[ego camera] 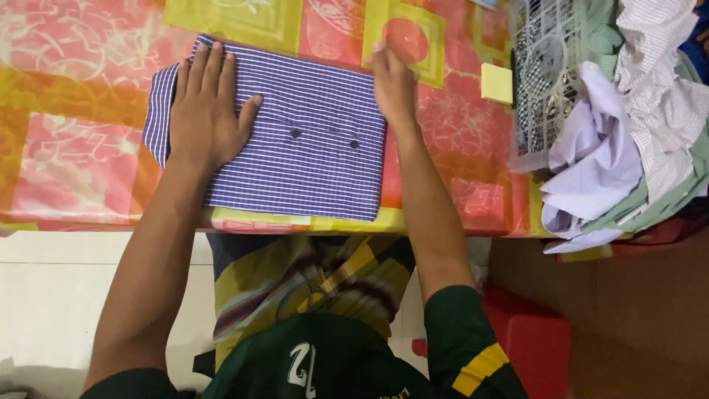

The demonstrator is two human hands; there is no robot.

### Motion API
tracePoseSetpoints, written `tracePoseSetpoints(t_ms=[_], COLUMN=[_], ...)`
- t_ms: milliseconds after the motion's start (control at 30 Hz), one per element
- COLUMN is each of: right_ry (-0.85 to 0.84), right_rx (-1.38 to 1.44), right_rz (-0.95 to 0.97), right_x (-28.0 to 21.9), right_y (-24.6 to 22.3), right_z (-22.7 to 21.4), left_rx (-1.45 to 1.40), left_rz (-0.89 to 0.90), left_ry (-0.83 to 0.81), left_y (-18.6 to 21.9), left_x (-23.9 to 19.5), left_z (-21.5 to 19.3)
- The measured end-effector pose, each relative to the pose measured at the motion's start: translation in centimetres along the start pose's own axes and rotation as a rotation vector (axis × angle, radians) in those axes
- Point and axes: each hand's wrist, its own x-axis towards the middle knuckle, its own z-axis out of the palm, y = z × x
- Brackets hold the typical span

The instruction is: The person is folding shirts and fastening the buttons on the front of the garments.

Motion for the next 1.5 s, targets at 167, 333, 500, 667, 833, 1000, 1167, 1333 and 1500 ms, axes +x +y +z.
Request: tracePoseSetpoints(t_ms=[167, 333, 500, 667, 833, 1000, 1167, 1333, 1500], right_ry=[0.165, 0.22, -0.219, -0.395, -0.43, -0.289, -0.146, -0.453, -0.415], right_rx=[-0.479, -0.7, -0.401, -0.543, -0.656, -0.677, -0.771, -0.573, -0.586], right_rz=[-0.353, -0.496, -0.409, -0.41, -0.268, -0.19, -0.273, -0.373, -0.263], right_x=[0.2, -1.6, -5.0, -4.6, -2.9, -3.2, -5.6, -7.2, -8.0], right_y=[1.3, -1.5, -2.0, -1.4, -0.7, 0.9, -2.6, -1.1, 0.1], right_z=[1.1, 0.3, 2.2, 2.2, 0.5, -1.1, -1.2, -0.4, -1.0], left_rx=[-0.013, 0.009, -0.01, -0.017, -0.028, -0.022, -0.031, -0.043, -0.065], left_rz=[0.006, 0.046, 0.031, 0.007, 0.048, 0.058, 0.071, 0.078, 0.103], left_ry=[0.014, 0.06, 0.034, 0.013, 0.051, 0.054, 0.066, 0.053, 0.067], left_y=[0.0, -0.4, -0.2, -0.2, -0.4, -0.5, -0.8, -0.7, -1.4], left_x=[0.0, -0.1, -0.2, -0.1, -0.3, -0.3, 0.1, -0.3, -0.4], left_z=[0.0, 0.5, 0.3, 0.2, 0.3, 0.5, 0.7, 0.3, 1.2])
